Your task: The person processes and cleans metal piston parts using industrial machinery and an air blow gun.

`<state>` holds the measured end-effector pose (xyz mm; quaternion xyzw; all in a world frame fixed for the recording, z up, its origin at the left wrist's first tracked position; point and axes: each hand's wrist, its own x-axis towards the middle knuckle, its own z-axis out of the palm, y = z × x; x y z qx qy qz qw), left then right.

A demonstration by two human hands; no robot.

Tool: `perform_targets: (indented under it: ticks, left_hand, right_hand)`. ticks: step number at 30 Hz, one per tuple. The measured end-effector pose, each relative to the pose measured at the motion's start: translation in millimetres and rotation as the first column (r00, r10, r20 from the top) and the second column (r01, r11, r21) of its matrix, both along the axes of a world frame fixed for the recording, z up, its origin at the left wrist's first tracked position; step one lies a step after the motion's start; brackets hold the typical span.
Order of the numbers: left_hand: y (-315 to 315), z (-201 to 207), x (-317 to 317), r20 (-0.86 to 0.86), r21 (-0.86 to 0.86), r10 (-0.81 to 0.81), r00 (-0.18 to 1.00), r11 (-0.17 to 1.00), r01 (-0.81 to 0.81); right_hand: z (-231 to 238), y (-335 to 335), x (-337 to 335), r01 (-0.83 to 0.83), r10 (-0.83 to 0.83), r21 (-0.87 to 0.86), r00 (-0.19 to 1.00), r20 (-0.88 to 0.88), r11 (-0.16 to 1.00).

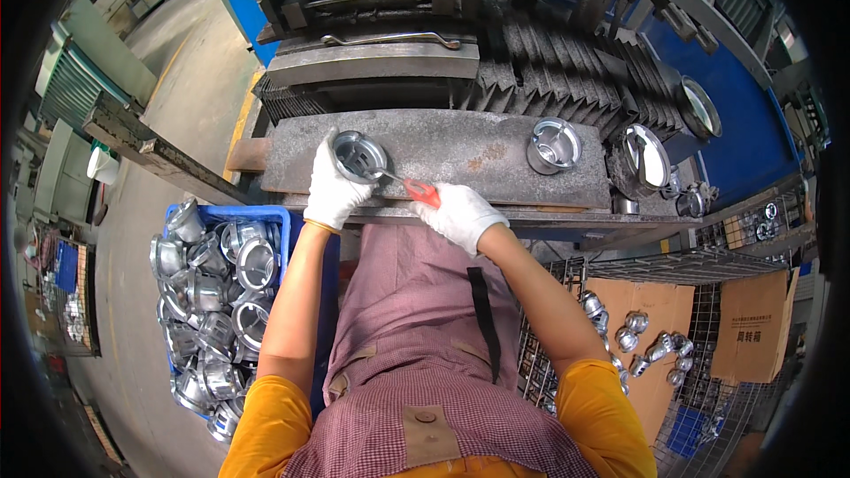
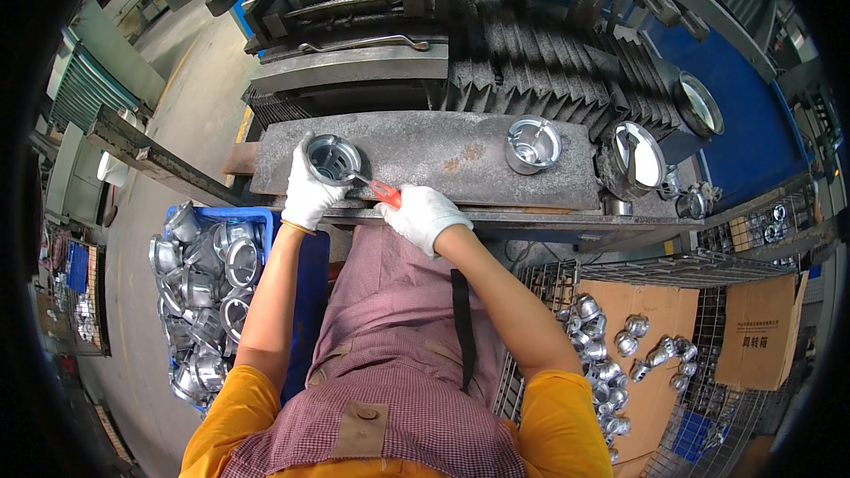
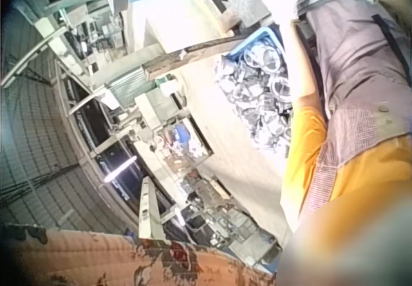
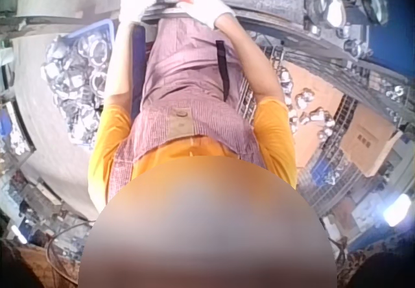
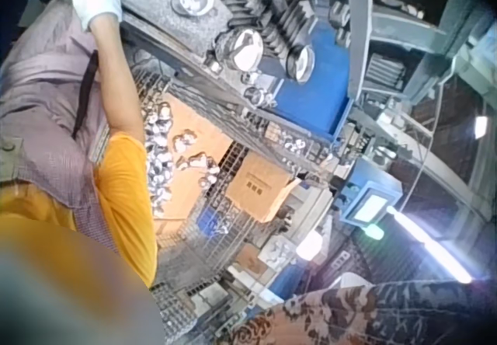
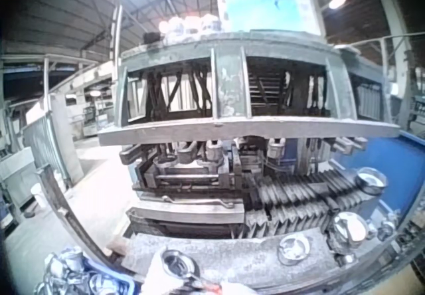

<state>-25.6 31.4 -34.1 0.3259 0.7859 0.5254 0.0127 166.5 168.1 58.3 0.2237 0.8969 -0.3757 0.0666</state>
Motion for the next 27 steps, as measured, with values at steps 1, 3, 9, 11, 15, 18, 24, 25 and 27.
perform_targets:
  ticks: [1,3,9,11,15,18,24,25,27]
  left_hand:
    - [-0.2,0.9,0.5,-0.006,-0.001,0.006,1.000,1.000,-0.006]
    - [-0.3,2.4,1.6,-0.025,0.000,0.007,1.000,1.000,-0.007]
    - [-1.9,8.7,4.0,-0.062,-0.014,0.011,0.998,1.000,-0.012]
    - [-2.4,10.1,4.6,-0.070,-0.027,0.016,0.997,0.999,-0.018]
    - [-4.0,12.9,4.6,-0.103,-0.040,-0.025,0.994,0.999,0.021]
    - [-7.1,18.7,6.1,-0.104,0.019,-0.055,0.993,0.998,0.058]
    - [-45.3,21.8,-29.2,0.171,-0.035,-0.082,0.982,0.995,0.089]
    - [-50.3,42.0,-25.8,-0.123,-0.246,-0.078,0.989,0.968,0.046]
    - [-49.2,76.5,-18.9,-0.511,-0.420,-0.043,0.859,0.884,-0.206]
  right_hand:
    - [-0.4,-0.4,0.2,0.013,-0.013,-0.011,1.000,-0.005,1.000]
    - [0.2,0.2,1.5,0.013,-0.013,-0.018,1.000,-0.013,1.000]
    - [1.2,-2.1,1.5,0.021,-0.021,-0.018,1.000,-0.002,1.000]
    - [1.1,-2.2,1.4,0.033,-0.033,-0.018,0.999,0.002,0.999]
    - [3.7,-3.3,-1.6,-0.003,0.003,-0.014,1.000,0.000,1.000]
    - [-0.8,0.3,2.9,0.007,-0.009,-0.053,0.999,-0.033,0.999]
    - [34.5,27.9,54.2,0.169,-0.406,-0.676,0.889,-0.209,0.717]
    - [49.0,35.7,72.9,0.236,-0.450,-0.706,0.883,-0.131,0.668]
    - [33.4,56.7,105.7,0.237,-0.551,-0.728,0.803,-0.225,0.643]
